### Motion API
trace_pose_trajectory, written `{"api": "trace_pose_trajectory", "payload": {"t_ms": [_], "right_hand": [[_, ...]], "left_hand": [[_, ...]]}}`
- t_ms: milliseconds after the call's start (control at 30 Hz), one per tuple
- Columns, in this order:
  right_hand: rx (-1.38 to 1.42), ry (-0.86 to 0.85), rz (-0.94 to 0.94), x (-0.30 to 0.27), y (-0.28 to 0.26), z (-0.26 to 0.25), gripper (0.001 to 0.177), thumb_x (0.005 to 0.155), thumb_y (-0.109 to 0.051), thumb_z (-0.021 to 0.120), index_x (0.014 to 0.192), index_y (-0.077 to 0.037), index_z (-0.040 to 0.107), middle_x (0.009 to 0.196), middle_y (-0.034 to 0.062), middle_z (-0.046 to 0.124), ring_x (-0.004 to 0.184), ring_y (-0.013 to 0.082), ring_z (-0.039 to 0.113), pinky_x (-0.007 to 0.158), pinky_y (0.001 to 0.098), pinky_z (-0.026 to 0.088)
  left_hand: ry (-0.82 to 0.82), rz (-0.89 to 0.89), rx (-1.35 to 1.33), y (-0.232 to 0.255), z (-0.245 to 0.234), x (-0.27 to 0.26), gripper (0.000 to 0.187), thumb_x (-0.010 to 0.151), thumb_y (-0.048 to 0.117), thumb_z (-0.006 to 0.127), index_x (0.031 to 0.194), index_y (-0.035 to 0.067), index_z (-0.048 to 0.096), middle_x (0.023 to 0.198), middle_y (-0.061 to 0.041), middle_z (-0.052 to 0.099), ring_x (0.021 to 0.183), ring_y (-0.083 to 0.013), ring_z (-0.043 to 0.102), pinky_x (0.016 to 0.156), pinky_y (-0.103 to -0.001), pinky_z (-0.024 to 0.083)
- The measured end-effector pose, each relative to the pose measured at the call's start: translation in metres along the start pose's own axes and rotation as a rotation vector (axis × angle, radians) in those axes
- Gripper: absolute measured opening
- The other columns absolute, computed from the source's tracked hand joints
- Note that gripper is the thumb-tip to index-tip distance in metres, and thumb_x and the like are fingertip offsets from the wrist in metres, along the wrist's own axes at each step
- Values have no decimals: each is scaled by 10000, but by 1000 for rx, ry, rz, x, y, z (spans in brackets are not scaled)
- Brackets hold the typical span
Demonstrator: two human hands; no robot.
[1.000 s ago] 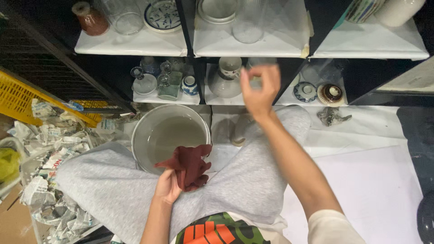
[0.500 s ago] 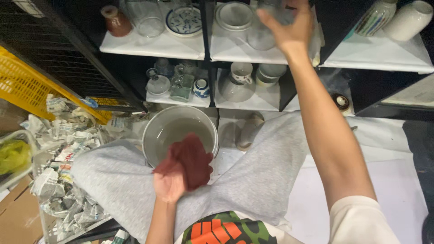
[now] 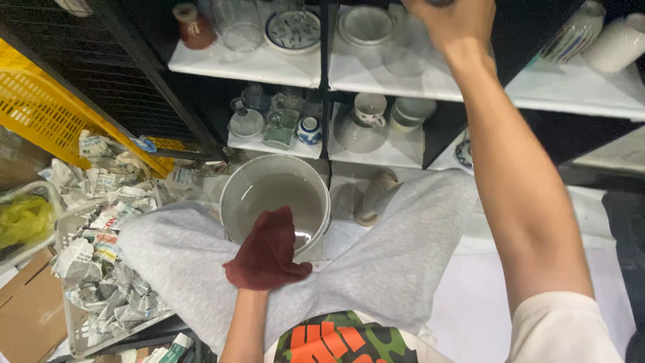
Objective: The person sits cross-legged on the floor and wipes various ceramic and glass items with a red cloth. They handle bowls, plates, glasses, and a pitcher, wiping each item and placing it on a nearby shelf.
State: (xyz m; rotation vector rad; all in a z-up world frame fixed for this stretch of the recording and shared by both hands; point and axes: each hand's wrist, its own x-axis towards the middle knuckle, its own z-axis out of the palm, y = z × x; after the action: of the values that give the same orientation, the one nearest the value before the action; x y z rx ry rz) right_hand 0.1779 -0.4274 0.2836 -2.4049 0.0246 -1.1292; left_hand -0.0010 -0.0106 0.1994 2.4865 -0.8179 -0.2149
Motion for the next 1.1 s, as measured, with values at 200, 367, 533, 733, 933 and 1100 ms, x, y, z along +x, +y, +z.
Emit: {"api": "trace_pose_trajectory", "payload": {"t_ms": [200, 367, 533, 733, 933, 1100], "right_hand": [[406, 179, 59, -30, -16, -16, 326, 1000, -208, 956, 1082, 14, 733, 960, 66, 766, 845, 133, 684, 783, 291, 556], [759, 209, 191, -104, -38, -24, 291, 1064, -192, 858, 1212, -17, 679, 1044, 34, 674, 872, 87, 606, 775, 253, 489], [1178, 68, 612, -217, -80, 21, 255, 1009, -256, 709, 1172, -66, 663, 1085, 59, 729, 816, 86, 602, 755, 272, 527], [1272, -361, 800, -322, -123, 89, 284, 994, -252, 678, 1139, -8, 704, 1087, 85, 742, 840, 116, 630, 728, 279, 504], [1234, -551, 721, -351, -119, 110, 395, 933, -147, 742, 1275, 13, 626, 1193, 118, 726, 984, 111, 662, 825, 271, 521], [1193, -769, 724, -341, -104, 101, 416, 887, -41, 766, 1246, 12, 562, 1246, 170, 729, 899, 194, 674, 740, 323, 555]], "left_hand": [[380, 310, 303, -19, 23, -2, 265, 580, 254, 670, 784, 90, 630, 1101, -149, 630, 1104, -320, 583, 842, -502, 451], [291, 40, 383, -42, 55, 3, 190, 736, 198, 623, 900, 102, 617, 1083, -110, 628, 1087, -279, 593, 839, -462, 472], [311, 83, 26, -45, 46, -7, 373, 726, 277, 753, 1025, 102, 613, 1073, -89, 650, 1054, -279, 620, 855, -439, 501], [693, 351, -165, -35, 36, -17, 612, 715, 372, 908, 1175, 103, 607, 1062, -64, 678, 1013, -279, 653, 874, -412, 537], [989, 457, -133, -64, 83, -16, 608, 737, 400, 852, 1179, 119, 543, 1051, -98, 638, 954, -358, 671, 827, -473, 563], [293, -555, -2152, -86, 114, -5, 573, 757, 530, 720, 1126, 103, 618, 1003, -123, 669, 855, -329, 672, 656, -518, 554]]}}
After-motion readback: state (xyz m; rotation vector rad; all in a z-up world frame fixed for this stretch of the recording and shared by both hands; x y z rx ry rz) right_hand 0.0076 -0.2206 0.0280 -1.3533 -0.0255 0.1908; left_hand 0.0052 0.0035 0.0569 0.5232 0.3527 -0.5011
